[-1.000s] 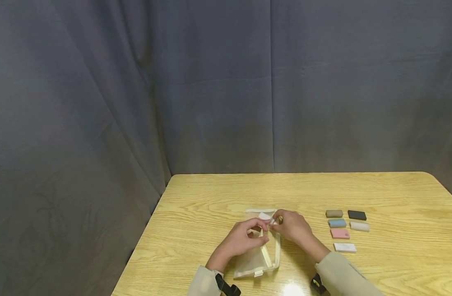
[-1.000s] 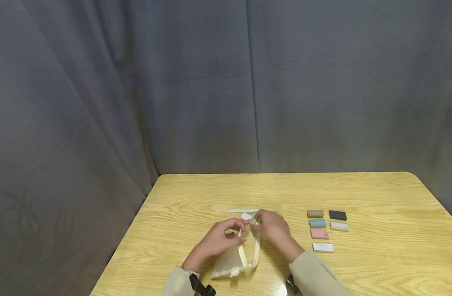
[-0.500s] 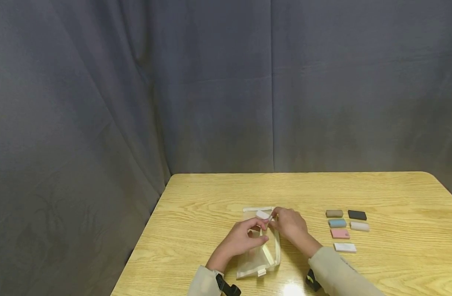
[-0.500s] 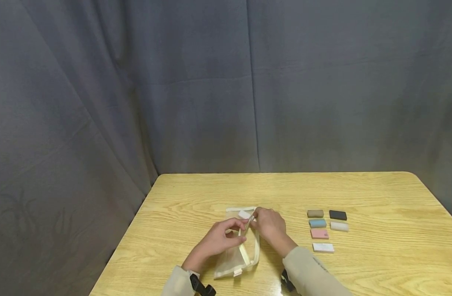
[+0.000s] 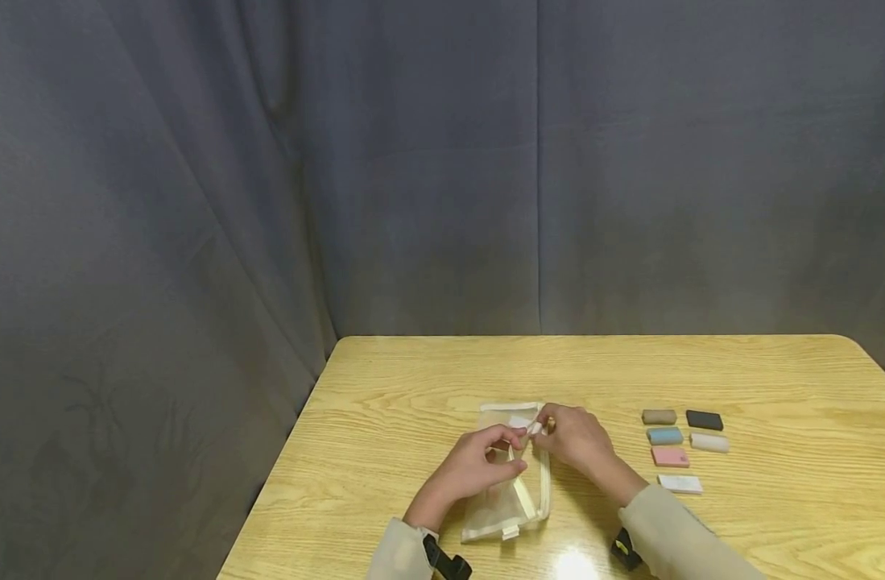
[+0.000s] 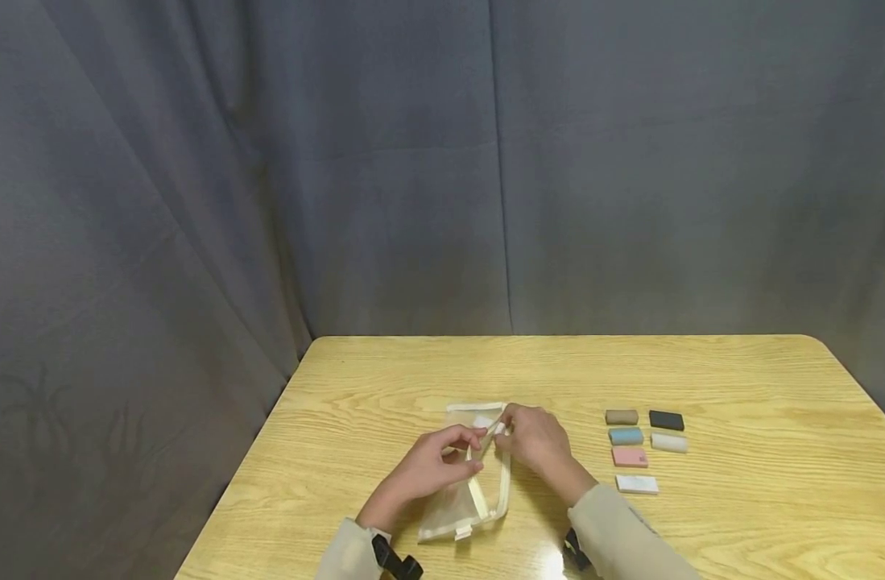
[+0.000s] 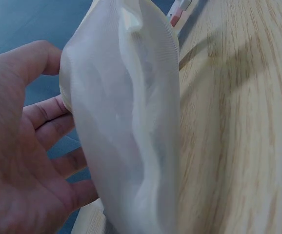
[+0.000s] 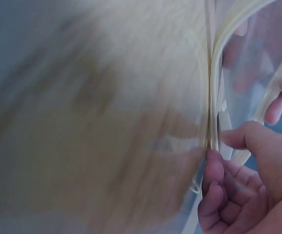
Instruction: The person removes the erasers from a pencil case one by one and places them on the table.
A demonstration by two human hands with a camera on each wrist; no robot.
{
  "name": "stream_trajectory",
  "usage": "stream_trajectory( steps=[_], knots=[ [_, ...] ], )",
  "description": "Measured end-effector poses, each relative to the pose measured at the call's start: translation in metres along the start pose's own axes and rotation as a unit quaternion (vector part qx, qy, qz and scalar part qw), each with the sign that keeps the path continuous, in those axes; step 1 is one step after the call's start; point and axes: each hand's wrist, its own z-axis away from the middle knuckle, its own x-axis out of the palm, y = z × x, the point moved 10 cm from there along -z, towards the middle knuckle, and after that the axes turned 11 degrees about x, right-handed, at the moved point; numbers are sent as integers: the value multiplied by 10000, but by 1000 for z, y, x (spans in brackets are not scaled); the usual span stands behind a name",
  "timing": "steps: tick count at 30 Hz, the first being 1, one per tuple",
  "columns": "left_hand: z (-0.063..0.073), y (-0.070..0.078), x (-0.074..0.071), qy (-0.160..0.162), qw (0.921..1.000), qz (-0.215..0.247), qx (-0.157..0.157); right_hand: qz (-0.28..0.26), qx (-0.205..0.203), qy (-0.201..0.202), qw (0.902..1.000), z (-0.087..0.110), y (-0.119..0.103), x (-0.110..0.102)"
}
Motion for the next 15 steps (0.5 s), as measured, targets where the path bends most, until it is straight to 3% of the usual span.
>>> stream_trajectory(
  steps=[15],
  knots=[
    [1,-2,2,-114,9999,31,-108,-59,-575,-56,9983,23,2,-25]
  ],
)
